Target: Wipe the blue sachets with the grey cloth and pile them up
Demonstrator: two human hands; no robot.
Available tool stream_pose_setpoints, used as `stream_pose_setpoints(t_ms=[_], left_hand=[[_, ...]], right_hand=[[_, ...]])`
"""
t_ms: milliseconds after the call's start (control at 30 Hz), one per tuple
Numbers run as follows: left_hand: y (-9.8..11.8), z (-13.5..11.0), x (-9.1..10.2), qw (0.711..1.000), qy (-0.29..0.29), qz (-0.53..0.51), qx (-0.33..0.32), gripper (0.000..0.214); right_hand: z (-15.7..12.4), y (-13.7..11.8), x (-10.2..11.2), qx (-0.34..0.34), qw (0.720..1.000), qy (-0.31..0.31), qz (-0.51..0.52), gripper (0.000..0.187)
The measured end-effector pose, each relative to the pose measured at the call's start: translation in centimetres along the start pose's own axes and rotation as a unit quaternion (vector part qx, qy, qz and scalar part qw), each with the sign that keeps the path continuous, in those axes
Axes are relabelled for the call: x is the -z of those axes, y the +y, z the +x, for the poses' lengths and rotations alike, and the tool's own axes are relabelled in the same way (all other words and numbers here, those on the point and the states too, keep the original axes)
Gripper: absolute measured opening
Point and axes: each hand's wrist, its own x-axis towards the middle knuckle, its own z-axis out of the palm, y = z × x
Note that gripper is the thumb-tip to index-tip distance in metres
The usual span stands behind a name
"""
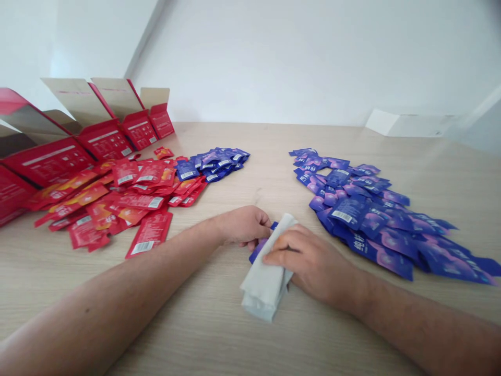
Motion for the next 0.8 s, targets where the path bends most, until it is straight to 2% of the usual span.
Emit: stream_pose_setpoints(t_ms=[100,267,467,633,800], left_hand=[[-0.2,0.1,0.0,1.000,0.003,0.005,-0.003,0.015],[0.2,0.1,-0.4,1.000,-0.005,-0.020,-0.006,0.015],[0.7,0.0,-0.7,1.000,-0.009,-0.007,-0.014,0.015],[0.7,0.2,-0.8,1.000,0.000,-0.014,0.005,0.017],[0.7,0.2,-0.8,1.000,-0.002,-0.001,0.000,0.014]], right_hand=[[0.0,0.3,0.2,0.008,1.000,-0.010,0.000,0.026],[-0.4,1.5,0.7,-0.048,0.998,0.038,-0.002,0.035],[-0.6,0.3,0.7,0.004,1.000,-0.014,0.004,0.030],[-0.9,1.6,1.0,-0.055,0.998,0.019,0.005,0.036],[-0.8,0.3,0.8,0.004,1.000,-0.023,0.006,0.027]])
